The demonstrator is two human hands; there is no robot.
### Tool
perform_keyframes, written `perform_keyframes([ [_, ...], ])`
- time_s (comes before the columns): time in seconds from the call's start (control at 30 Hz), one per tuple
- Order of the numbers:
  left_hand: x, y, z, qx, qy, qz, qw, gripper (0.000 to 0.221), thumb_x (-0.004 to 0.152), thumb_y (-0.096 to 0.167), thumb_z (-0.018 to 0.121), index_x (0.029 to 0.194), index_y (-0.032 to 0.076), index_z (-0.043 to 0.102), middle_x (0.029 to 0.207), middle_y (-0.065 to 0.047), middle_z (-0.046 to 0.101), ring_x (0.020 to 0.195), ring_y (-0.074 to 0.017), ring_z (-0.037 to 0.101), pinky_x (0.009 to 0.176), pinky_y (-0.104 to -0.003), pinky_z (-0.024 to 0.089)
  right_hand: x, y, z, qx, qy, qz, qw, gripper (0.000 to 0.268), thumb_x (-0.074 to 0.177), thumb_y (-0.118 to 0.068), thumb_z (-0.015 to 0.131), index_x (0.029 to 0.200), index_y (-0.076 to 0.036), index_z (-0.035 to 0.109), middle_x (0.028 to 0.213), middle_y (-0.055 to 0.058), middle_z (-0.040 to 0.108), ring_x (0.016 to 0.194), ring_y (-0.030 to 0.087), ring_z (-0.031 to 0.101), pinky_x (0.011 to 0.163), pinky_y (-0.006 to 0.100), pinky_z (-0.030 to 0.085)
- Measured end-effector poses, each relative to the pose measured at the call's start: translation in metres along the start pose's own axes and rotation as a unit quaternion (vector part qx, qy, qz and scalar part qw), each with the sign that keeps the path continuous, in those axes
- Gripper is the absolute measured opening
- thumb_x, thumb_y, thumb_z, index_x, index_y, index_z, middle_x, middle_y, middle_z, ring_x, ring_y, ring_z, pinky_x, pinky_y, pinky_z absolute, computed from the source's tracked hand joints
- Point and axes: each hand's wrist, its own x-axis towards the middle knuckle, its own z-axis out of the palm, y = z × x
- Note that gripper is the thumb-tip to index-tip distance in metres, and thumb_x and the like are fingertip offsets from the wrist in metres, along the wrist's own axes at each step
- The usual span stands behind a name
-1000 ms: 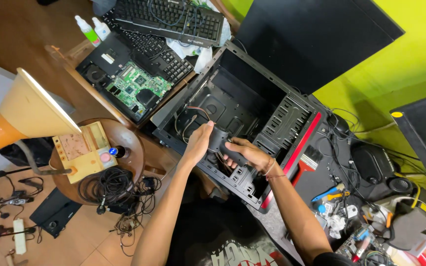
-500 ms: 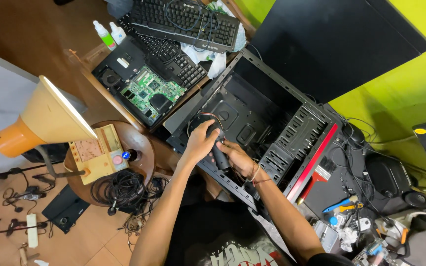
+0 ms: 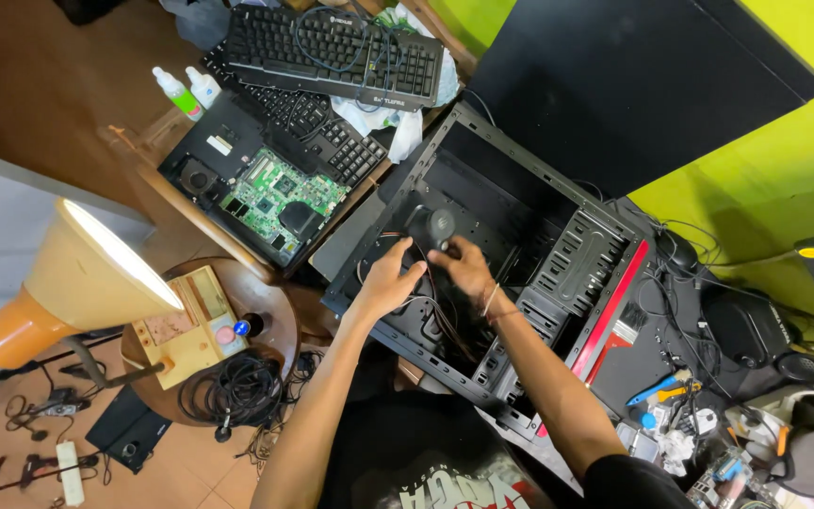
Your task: Cleaning the internal components of a desktop computer using a handheld electric air duster
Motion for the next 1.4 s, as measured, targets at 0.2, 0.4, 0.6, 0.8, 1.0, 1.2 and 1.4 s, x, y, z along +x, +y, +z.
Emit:
perform_keyframes([
  [0.2, 0.001, -0.008, -0.003, 0.031, -0.034, -0.016, 0.999, 0.053, 0.081, 0.038, 0.048, 0.125, 0.007, 0.043, 0.126, -0.018, 0.043, 0.121, -0.0286, 0.036, 0.101, -0.038, 0.027, 0.061, 0.024, -0.015, 0.038, 0.068, -0.014, 0.997, 0.043, 0.07, -0.033, 0.072, 0.103, -0.009, 0.059, 0.095, 0.012, 0.06, 0.093, 0.022, 0.057, 0.079, 0.032, 0.047],
  [0.4, -0.002, -0.001, -0.007, 0.018, -0.042, -0.023, 0.999, 0.049, 0.081, 0.034, 0.048, 0.122, 0.007, 0.046, 0.121, -0.021, 0.047, 0.109, -0.0309, 0.049, 0.092, -0.038, 0.04, 0.071, 0.021, -0.017, 0.055, 0.081, -0.007, 0.995, 0.045, 0.071, -0.03, 0.072, 0.106, -0.007, 0.057, 0.097, 0.014, 0.061, 0.095, 0.023, 0.057, 0.079, 0.032, 0.047],
  [0.6, 0.004, -0.007, -0.006, 0.004, -0.027, -0.044, 0.999, 0.05, 0.08, 0.035, 0.049, 0.123, 0.01, 0.046, 0.123, -0.016, 0.047, 0.108, -0.0259, 0.05, 0.09, -0.036, 0.043, 0.051, 0.003, -0.012, 0.041, 0.071, 0.001, 0.997, 0.047, 0.069, -0.031, 0.072, 0.106, -0.006, 0.057, 0.098, 0.015, 0.06, 0.097, 0.026, 0.057, 0.08, 0.034, 0.047],
  [0.8, -0.001, -0.006, -0.003, -0.035, 0.036, 0.02, 0.999, 0.045, 0.08, 0.024, 0.05, 0.12, 0.003, 0.047, 0.118, -0.023, 0.048, 0.103, -0.0332, 0.052, 0.084, -0.038, 0.046, 0.022, -0.005, -0.006, 0.017, 0.033, -0.01, 0.999, 0.048, 0.065, -0.032, 0.076, 0.103, -0.008, 0.059, 0.094, 0.014, 0.061, 0.093, 0.023, 0.058, 0.08, 0.035, 0.046],
  [1.0, -0.011, 0.005, -0.008, -0.032, 0.119, 0.1, 0.987, 0.046, 0.08, 0.01, 0.048, 0.123, -0.004, 0.041, 0.119, -0.029, 0.043, 0.107, -0.0417, 0.045, 0.088, -0.047, 0.041, -0.04, -0.036, 0.004, -0.001, -0.048, -0.019, 0.999, 0.051, 0.063, -0.024, 0.075, 0.104, -0.001, 0.056, 0.098, 0.025, 0.058, 0.097, 0.033, 0.056, 0.084, 0.041, 0.043],
  [1.2, -0.009, -0.011, -0.004, 0.042, 0.088, 0.065, 0.993, 0.061, 0.071, 0.006, 0.056, 0.128, 0.01, 0.037, 0.129, -0.014, 0.04, 0.12, -0.03, 0.037, 0.098, -0.044, 0.029, -0.031, 0.007, 0.015, 0.001, -0.141, -0.051, 0.989, 0.043, 0.056, -0.024, 0.081, 0.089, -0.006, 0.059, 0.081, 0.009, 0.059, 0.079, 0.018, 0.055, 0.074, 0.031, 0.046],
  [1.4, -0.013, -0.008, -0.005, 0.073, 0.051, 0.053, 0.995, 0.059, 0.064, 0.007, 0.061, 0.121, 0.019, 0.047, 0.119, -0.006, 0.051, 0.113, -0.0251, 0.045, 0.095, -0.038, 0.034, -0.04, 0.016, 0.005, 0.01, -0.165, -0.061, 0.984, 0.041, 0.056, -0.021, 0.081, 0.086, -0.006, 0.057, 0.074, 0.005, 0.056, 0.073, 0.014, 0.053, 0.068, 0.027, 0.045],
])
